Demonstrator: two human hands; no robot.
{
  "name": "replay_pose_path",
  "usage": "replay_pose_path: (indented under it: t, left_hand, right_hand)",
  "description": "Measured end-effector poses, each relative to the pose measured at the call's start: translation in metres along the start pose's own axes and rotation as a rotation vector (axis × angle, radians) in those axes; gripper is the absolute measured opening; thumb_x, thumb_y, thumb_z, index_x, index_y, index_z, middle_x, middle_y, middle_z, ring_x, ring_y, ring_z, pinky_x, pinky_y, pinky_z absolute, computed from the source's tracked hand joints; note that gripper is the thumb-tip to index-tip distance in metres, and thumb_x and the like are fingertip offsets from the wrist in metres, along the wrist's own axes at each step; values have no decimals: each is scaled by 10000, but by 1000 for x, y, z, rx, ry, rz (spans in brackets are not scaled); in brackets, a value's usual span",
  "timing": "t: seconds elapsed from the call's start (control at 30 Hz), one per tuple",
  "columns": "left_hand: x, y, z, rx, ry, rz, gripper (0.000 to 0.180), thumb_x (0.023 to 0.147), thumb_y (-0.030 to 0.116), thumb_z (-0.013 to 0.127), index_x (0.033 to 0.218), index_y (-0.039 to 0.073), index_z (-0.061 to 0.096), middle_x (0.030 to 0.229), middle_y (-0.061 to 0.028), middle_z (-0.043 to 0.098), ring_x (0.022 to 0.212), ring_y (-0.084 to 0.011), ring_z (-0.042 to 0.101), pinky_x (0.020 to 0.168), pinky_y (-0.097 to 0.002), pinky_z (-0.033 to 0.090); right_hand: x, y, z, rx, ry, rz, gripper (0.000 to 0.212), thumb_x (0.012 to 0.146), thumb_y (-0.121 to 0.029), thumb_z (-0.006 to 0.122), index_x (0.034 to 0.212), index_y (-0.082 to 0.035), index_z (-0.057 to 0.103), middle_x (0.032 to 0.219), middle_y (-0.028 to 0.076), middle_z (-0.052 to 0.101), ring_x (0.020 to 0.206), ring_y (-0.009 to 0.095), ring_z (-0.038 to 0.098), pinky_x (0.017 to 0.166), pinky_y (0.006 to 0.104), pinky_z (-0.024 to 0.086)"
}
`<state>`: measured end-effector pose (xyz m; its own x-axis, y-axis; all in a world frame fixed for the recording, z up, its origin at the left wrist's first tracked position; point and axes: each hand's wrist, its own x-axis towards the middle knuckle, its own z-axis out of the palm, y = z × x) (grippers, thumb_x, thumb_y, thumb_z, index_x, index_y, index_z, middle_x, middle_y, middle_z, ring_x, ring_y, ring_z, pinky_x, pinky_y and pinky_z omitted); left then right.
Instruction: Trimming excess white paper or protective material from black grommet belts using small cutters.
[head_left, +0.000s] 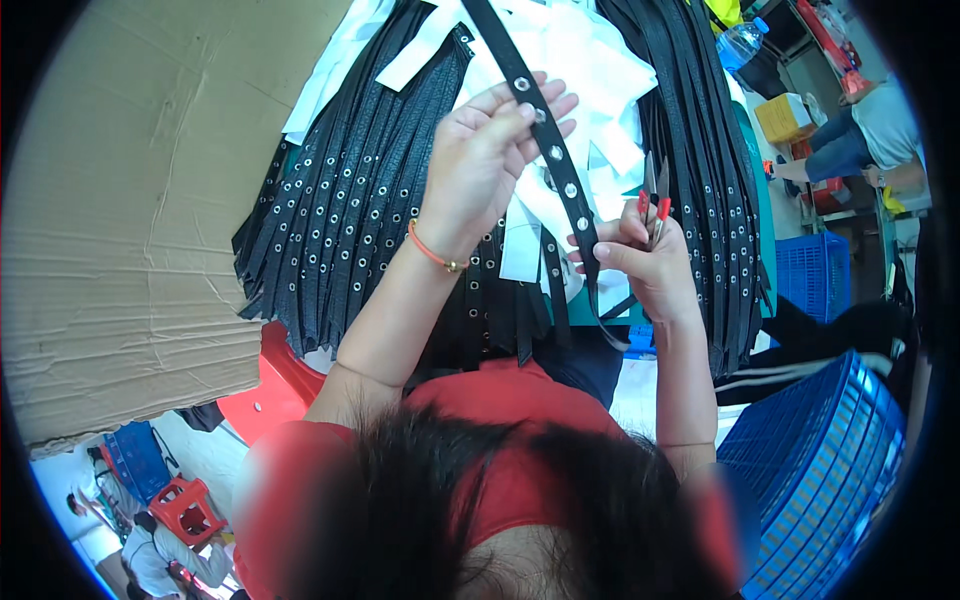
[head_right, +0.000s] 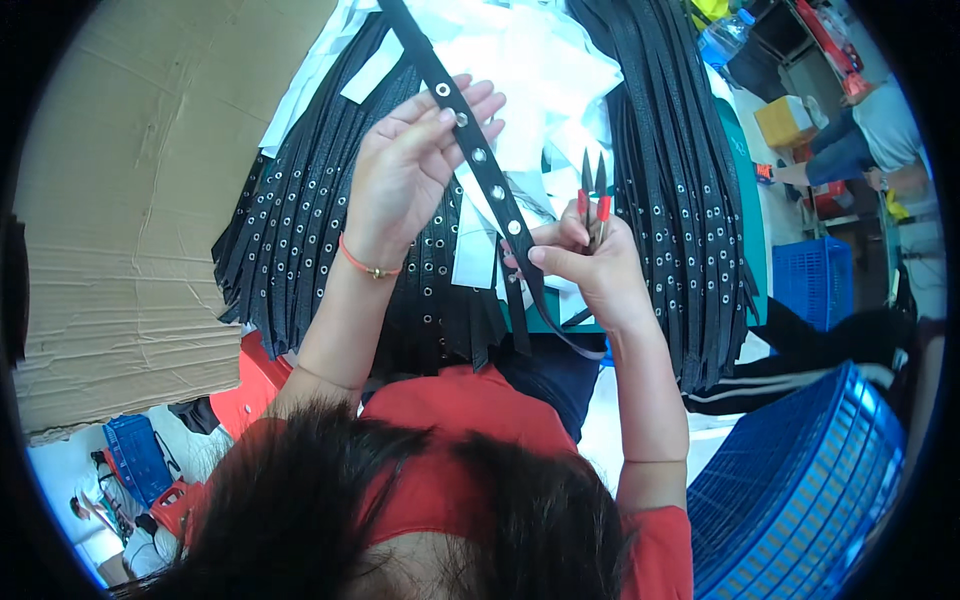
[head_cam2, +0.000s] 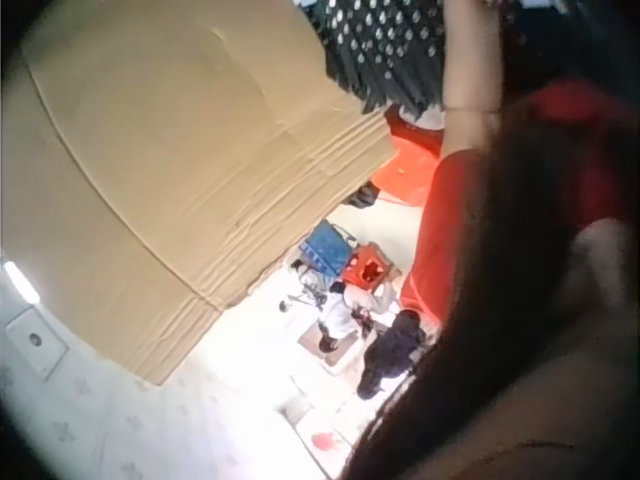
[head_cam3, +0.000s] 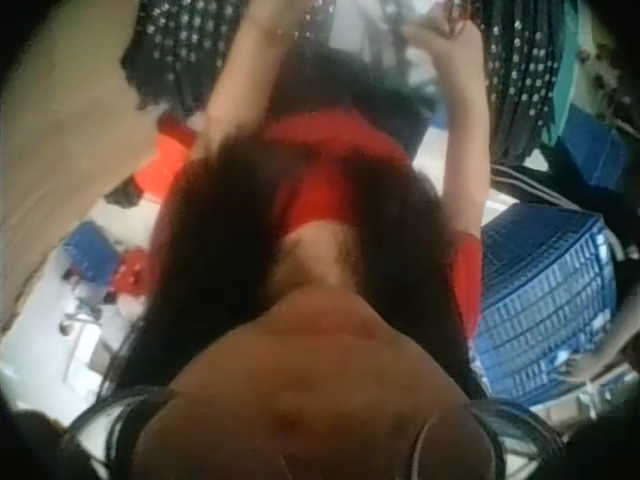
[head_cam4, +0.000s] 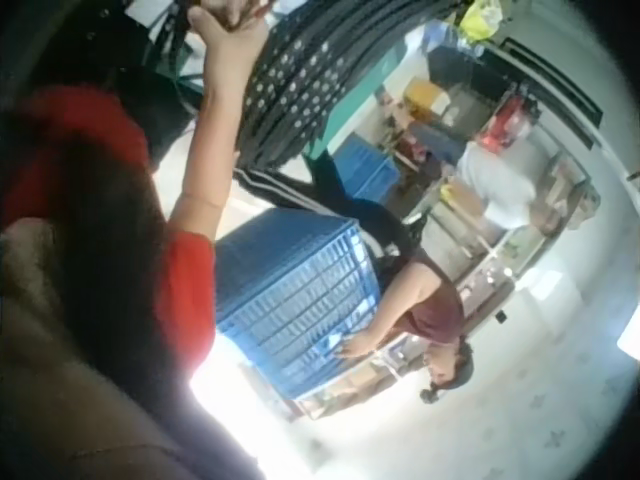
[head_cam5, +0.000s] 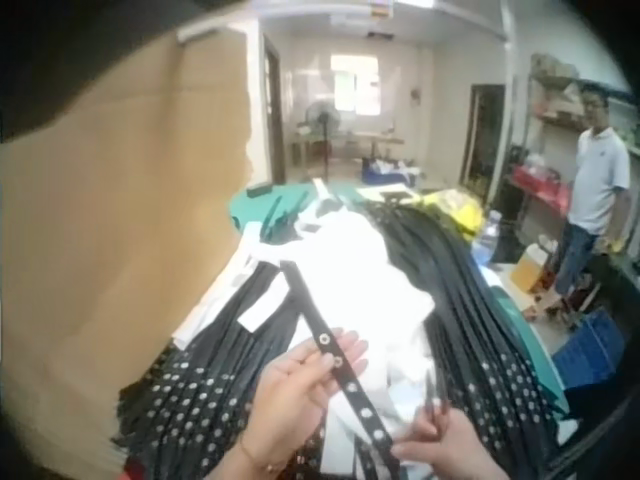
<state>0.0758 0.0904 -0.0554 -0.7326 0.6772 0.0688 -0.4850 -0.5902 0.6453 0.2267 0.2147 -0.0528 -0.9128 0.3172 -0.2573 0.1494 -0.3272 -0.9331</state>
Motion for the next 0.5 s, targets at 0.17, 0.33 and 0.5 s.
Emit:
replay_pose_path:
  t: [0.17, 0.33, 0.5]
  left_hand:
    - [1, 4, -3, 11, 34, 49, 326, 867, -29, 388, 1168, -152, 396, 1168, -263, 497, 1085, -336, 533, 938, -408, 461]
    - [-6, 7, -4, -47, 25, 24, 342, 870, -15, 418, 1187, -142, 399, 1186, -278, 483, 1118, -360, 502, 938, -438, 455]
    - [-13, -3, -10, 335, 41, -54, 325, 875, 20, 464, 1165, -124, 429, 1102, -238, 559, 998, -314, 591, 829, -372, 521]
  right_hand:
    - [0, -2, -7, -157, 81, 24, 399, 639, 78, 663, 681, -139, 331, 743, 163, 648, 718, 209, 665, 644, 264, 505]
    - [3, 0, -6, -208, 94, 16, 404, 643, 75, 665, 670, -143, 325, 737, 163, 647, 705, 210, 666, 618, 259, 506]
    - [4, 0, -1, -165, 64, 29, 384, 662, 39, 666, 662, -137, 324, 723, 155, 637, 732, 244, 667, 611, 297, 527]
